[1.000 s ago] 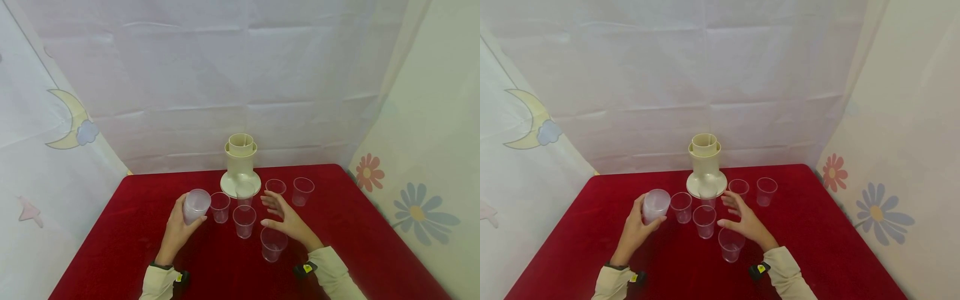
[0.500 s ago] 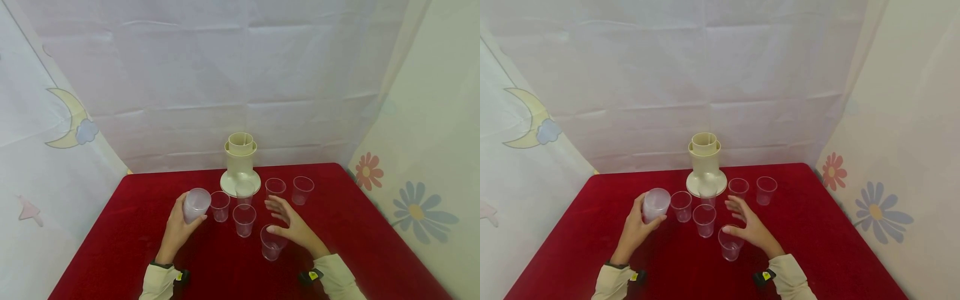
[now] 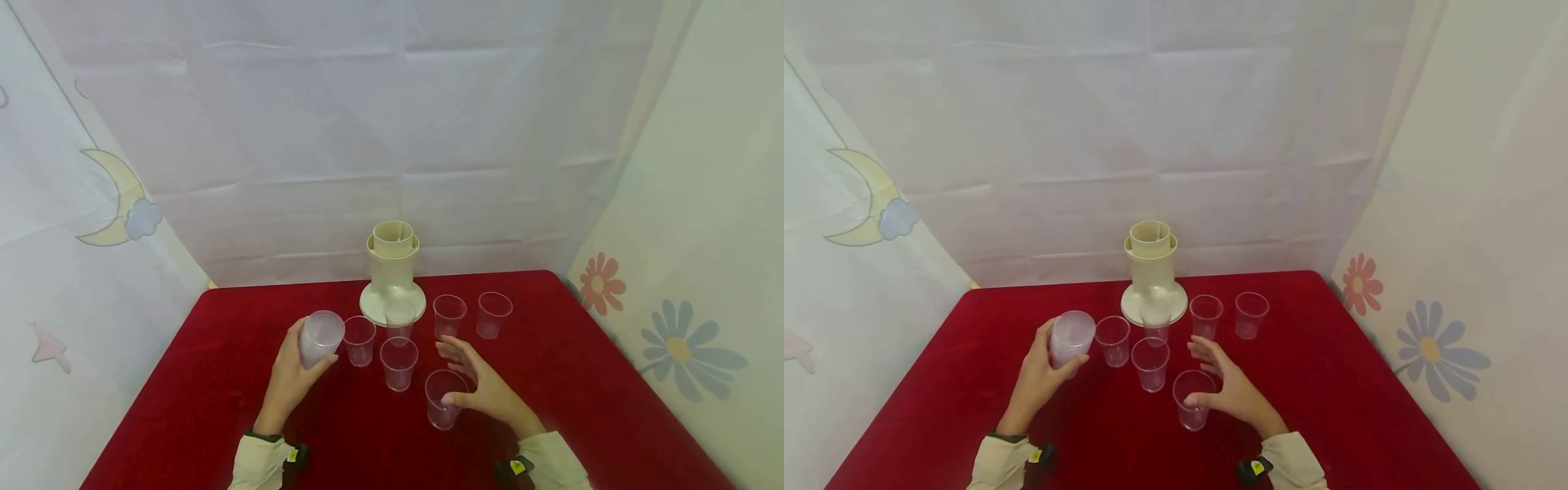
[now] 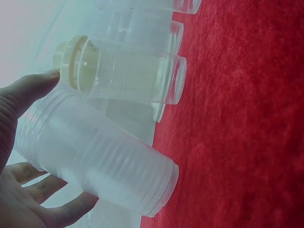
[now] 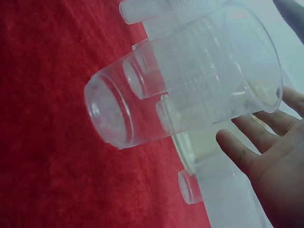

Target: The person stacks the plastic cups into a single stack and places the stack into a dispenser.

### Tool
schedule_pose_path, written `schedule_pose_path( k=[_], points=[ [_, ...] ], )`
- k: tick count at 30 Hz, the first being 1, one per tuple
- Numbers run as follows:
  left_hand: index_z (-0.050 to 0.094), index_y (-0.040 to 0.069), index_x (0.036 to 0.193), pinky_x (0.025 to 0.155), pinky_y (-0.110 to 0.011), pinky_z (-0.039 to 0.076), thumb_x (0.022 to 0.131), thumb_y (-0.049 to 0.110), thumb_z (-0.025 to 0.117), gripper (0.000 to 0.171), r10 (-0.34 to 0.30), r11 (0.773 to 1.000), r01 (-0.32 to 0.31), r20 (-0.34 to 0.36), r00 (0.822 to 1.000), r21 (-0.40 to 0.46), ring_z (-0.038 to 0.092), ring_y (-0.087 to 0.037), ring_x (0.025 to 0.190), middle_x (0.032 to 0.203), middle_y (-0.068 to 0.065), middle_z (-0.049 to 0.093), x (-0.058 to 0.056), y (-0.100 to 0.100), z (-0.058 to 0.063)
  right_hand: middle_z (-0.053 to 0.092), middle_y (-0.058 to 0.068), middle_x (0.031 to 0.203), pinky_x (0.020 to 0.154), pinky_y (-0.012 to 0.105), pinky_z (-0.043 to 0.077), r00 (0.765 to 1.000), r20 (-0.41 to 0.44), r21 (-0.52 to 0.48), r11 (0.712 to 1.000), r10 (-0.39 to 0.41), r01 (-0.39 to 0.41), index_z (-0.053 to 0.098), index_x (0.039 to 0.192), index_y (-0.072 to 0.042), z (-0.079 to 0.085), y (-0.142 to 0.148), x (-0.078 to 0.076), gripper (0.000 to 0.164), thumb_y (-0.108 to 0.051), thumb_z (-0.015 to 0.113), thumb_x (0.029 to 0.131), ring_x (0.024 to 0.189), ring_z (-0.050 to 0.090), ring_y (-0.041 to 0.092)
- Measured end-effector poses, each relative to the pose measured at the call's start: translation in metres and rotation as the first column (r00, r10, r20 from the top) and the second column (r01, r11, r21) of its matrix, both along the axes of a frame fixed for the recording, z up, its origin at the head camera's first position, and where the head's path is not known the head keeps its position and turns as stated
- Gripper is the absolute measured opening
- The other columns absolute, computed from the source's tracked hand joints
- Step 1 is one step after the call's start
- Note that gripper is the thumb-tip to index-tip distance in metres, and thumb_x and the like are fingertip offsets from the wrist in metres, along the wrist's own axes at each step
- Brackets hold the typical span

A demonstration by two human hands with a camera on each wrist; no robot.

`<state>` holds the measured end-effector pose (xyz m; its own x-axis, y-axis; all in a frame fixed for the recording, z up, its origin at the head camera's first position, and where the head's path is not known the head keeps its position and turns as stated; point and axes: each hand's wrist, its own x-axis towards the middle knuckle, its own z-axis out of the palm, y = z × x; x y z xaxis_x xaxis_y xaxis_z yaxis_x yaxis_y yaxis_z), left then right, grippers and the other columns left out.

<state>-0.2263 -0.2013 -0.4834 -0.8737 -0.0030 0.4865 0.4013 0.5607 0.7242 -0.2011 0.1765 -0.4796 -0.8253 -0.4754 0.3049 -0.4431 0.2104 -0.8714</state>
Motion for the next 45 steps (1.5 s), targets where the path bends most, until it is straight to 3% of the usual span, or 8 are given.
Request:
schedule_pose_path(
  k=[5, 10, 20, 27, 34, 39, 45],
  points=[
    [0.038, 0.012, 0.146, 0.088, -0.062, 0.050, 0.074, 0.023, 0.089, 0.088, 0.003, 1.000, -0.003, -0.007, 1.000, -0.001, 0.055, -0.035, 0.112, 0.133, -0.016, 0.054, 0.001, 0.000, -0.001, 0.044, 0.005, 0.151, 0.107, 0.024, 0.040, 0.999, 0.051, 0.005, 1.000, 0.005, -0.005, 0.027, 0.155, -0.016, -0.006, 0.000, 0.003, 0.091, -0.023, 0.081, 0.082, 0.138, 0.042, 0.028],
    [0.038, 0.014, 0.146, 0.089, -0.062, 0.051, 0.075, 0.023, 0.089, 0.088, 0.009, 1.000, -0.009, 0.025, 1.000, 0.004, 0.055, -0.035, 0.112, 0.134, -0.014, 0.053, 0.004, -0.001, -0.004, 0.042, 0.009, 0.152, 0.106, 0.022, 0.040, 0.994, 0.110, 0.015, 1.000, 0.020, -0.022, 0.026, 0.155, -0.018, -0.012, 0.000, 0.006, 0.090, -0.023, 0.079, 0.084, 0.138, 0.041, 0.033],
    [0.038, 0.017, 0.147, 0.090, -0.063, 0.050, 0.075, 0.024, 0.088, 0.087, 0.007, 1.000, -0.008, 0.044, 0.999, 0.016, 0.055, -0.035, 0.114, 0.134, -0.013, 0.053, 0.006, 0.000, -0.004, 0.044, 0.007, 0.152, 0.107, 0.023, 0.039, 0.989, 0.144, -0.034, 0.999, 0.046, -0.041, 0.027, 0.155, -0.022, -0.016, 0.002, 0.009, 0.084, -0.024, 0.076, 0.086, 0.138, 0.042, 0.037],
    [0.038, 0.017, 0.147, 0.091, -0.062, 0.050, 0.076, 0.025, 0.088, 0.087, 0.008, 1.000, -0.008, 0.033, 0.999, 0.011, 0.056, -0.035, 0.114, 0.135, -0.013, 0.053, 0.004, -0.001, -0.003, 0.041, 0.014, 0.153, 0.107, 0.026, 0.040, 0.985, 0.152, -0.029, 0.996, 0.083, -0.079, 0.028, 0.154, -0.023, -0.016, 0.003, 0.014, 0.086, -0.022, 0.078, 0.084, 0.138, 0.044, 0.021],
    [0.038, 0.016, 0.147, 0.091, -0.063, 0.049, 0.075, 0.024, 0.088, 0.088, 0.010, 1.000, -0.010, 0.024, 1.000, 0.011, 0.055, -0.035, 0.114, 0.135, -0.014, 0.053, 0.003, -0.001, -0.002, 0.039, 0.021, 0.153, 0.109, 0.028, 0.040, 0.978, 0.188, -0.019, 0.996, 0.095, -0.093, 0.027, 0.155, -0.024, -0.020, 0.002, 0.015, 0.087, -0.021, 0.078, 0.084, 0.138, 0.042, 0.033],
    [0.038, 0.016, 0.147, 0.091, -0.063, 0.050, 0.075, 0.024, 0.088, 0.088, 0.012, 1.000, -0.012, 0.025, 1.000, 0.009, 0.055, -0.035, 0.114, 0.135, -0.014, 0.053, 0.002, -0.001, -0.001, 0.043, 0.017, 0.151, 0.106, 0.025, 0.041, 0.976, 0.209, 0.019, 0.998, 0.058, -0.064, 0.031, 0.153, -0.027, -0.021, 0.000, 0.016, 0.085, -0.021, 0.079, 0.083, 0.136, 0.045, 0.031],
    [0.037, 0.015, 0.147, 0.091, -0.063, 0.049, 0.075, 0.024, 0.089, 0.090, 0.013, 1.000, -0.013, 0.029, 0.999, 0.004, 0.055, -0.036, 0.114, 0.135, -0.015, 0.053, 0.001, -0.001, 0.000, 0.053, 0.010, 0.143, 0.103, 0.026, 0.045, 0.991, 0.133, 0.050, 0.998, 0.033, -0.040, 0.037, 0.148, -0.013, -0.022, -0.001, 0.016, 0.077, -0.021, 0.079, 0.083, 0.128, 0.053, 0.029]
  ],
)
